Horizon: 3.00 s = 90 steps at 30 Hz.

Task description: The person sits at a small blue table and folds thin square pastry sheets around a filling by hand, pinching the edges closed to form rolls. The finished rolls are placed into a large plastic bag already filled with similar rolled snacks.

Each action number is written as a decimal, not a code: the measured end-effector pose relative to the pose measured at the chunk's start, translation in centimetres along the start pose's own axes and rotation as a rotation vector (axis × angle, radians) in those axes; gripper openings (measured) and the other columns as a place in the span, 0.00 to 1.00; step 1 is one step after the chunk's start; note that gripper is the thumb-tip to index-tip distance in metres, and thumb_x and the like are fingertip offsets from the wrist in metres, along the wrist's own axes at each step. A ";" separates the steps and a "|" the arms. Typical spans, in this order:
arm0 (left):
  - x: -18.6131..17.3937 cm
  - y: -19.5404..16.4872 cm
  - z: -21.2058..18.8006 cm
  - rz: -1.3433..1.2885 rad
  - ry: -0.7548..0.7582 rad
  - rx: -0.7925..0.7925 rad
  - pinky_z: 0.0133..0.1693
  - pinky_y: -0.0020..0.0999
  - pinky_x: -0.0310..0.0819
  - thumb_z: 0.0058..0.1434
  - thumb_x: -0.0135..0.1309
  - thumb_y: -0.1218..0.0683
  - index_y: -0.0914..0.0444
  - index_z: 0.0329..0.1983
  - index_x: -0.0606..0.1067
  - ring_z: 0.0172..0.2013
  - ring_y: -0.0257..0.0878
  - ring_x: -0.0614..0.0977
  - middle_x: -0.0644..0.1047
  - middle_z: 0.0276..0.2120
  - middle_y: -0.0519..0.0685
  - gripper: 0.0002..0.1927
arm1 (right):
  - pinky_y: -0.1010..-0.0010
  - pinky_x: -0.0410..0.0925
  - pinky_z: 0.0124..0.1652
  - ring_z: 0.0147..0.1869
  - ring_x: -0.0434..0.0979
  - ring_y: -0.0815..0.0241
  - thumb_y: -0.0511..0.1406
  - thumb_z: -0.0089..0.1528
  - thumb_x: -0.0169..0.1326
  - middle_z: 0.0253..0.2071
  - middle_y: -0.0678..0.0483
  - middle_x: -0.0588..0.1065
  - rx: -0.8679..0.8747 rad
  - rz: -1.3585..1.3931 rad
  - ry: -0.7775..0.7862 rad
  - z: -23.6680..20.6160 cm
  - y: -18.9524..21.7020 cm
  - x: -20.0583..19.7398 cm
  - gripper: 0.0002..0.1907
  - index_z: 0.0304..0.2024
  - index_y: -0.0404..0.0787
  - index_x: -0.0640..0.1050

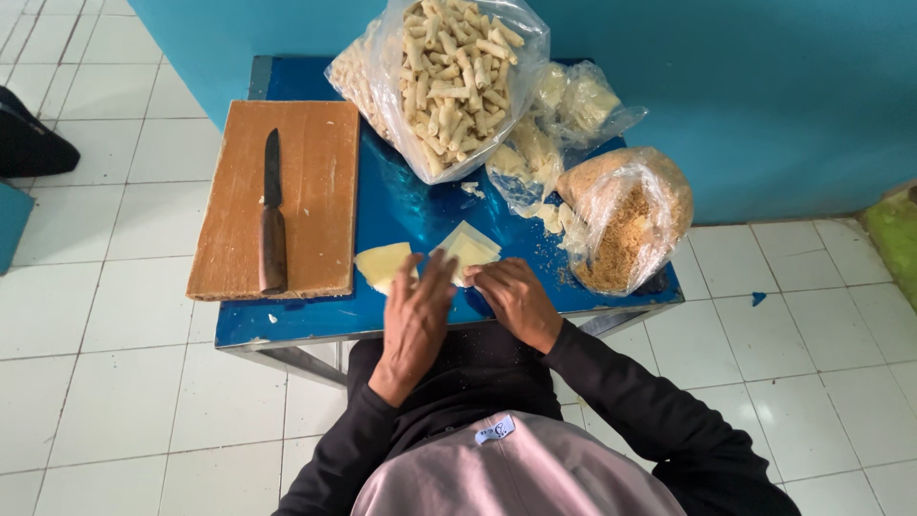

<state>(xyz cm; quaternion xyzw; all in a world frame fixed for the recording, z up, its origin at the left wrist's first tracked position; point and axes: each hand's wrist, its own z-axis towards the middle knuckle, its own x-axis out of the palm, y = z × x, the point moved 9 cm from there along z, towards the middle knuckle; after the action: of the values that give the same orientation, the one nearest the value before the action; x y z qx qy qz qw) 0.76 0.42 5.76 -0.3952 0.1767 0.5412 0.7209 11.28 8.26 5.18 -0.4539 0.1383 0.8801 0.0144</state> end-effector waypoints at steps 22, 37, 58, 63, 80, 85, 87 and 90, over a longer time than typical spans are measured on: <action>2.2 -1.3 -0.5 0.178 0.122 0.073 0.62 0.50 0.60 0.68 0.54 0.48 0.61 0.58 0.75 0.64 0.51 0.67 0.73 0.55 0.51 0.19 | 0.39 0.54 0.49 0.58 0.56 0.37 0.33 0.55 0.62 0.52 0.47 0.62 0.477 -0.590 0.323 13.1 -21.5 -4.2 0.05 0.33 0.49 0.86; 2.5 -1.0 -0.7 0.155 0.123 0.053 0.63 0.51 0.57 0.68 0.54 0.49 0.61 0.61 0.74 0.65 0.50 0.66 0.73 0.58 0.51 0.21 | 0.45 0.55 0.51 0.55 0.58 0.46 0.31 0.55 0.63 0.48 0.54 0.63 0.444 -0.420 0.194 10.4 -20.9 -5.3 0.13 0.23 0.60 0.84; 3.2 -0.4 -1.7 0.232 0.101 -0.014 0.65 0.54 0.54 0.66 0.56 0.48 0.61 0.61 0.73 0.69 0.47 0.64 0.72 0.61 0.52 0.23 | 0.51 0.59 0.48 0.51 0.60 0.51 0.29 0.64 0.50 0.51 0.56 0.62 -0.048 -0.606 0.295 1.5 -4.9 0.4 0.34 0.69 0.67 0.69; 3.3 -0.2 -1.8 0.225 0.097 -0.023 0.65 0.55 0.52 0.65 0.56 0.48 0.61 0.61 0.73 0.71 0.49 0.62 0.71 0.63 0.54 0.23 | 0.51 0.59 0.48 0.51 0.61 0.52 0.29 0.66 0.48 0.53 0.56 0.61 -0.158 -0.648 0.259 1.1 -4.3 1.5 0.41 0.76 0.72 0.59; 3.6 -0.1 -1.9 0.236 0.071 -0.029 0.67 0.58 0.49 0.67 0.56 0.47 0.60 0.60 0.73 0.71 0.48 0.63 0.71 0.62 0.53 0.22 | 0.53 0.56 0.44 0.48 0.61 0.53 0.23 0.62 0.46 0.45 0.54 0.64 0.012 -0.552 0.272 0.8 -5.6 1.8 0.40 0.72 0.65 0.68; 3.8 -0.2 -1.9 0.226 0.093 -0.029 0.66 0.60 0.49 0.66 0.57 0.47 0.61 0.59 0.73 0.70 0.48 0.63 0.71 0.62 0.54 0.22 | 0.51 0.57 0.47 0.49 0.62 0.56 0.23 0.63 0.45 0.47 0.53 0.64 0.129 -0.524 0.226 1.8 -8.2 0.0 0.41 0.75 0.62 0.65; 3.7 -0.1 -1.7 0.227 0.093 -0.036 0.66 0.60 0.49 0.66 0.57 0.47 0.61 0.59 0.73 0.70 0.49 0.63 0.71 0.62 0.54 0.22 | 0.54 0.57 0.46 0.49 0.61 0.55 0.21 0.64 0.43 0.46 0.52 0.64 0.172 -0.456 0.252 1.8 -8.5 -0.2 0.43 0.75 0.67 0.65; 3.5 0.0 -1.3 0.180 0.088 -0.047 0.66 0.62 0.48 0.65 0.57 0.47 0.60 0.57 0.73 0.71 0.49 0.62 0.71 0.63 0.55 0.21 | 0.55 0.57 0.44 0.48 0.61 0.55 0.22 0.68 0.41 0.45 0.53 0.63 0.057 -0.388 0.337 0.4 -5.5 1.3 0.40 0.74 0.71 0.65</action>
<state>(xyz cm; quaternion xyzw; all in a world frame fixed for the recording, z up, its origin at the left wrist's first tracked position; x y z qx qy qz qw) 2.18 1.68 2.53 -0.4177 0.2303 0.5900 0.6515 11.00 13.57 3.06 -0.6115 0.0736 0.7686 0.1727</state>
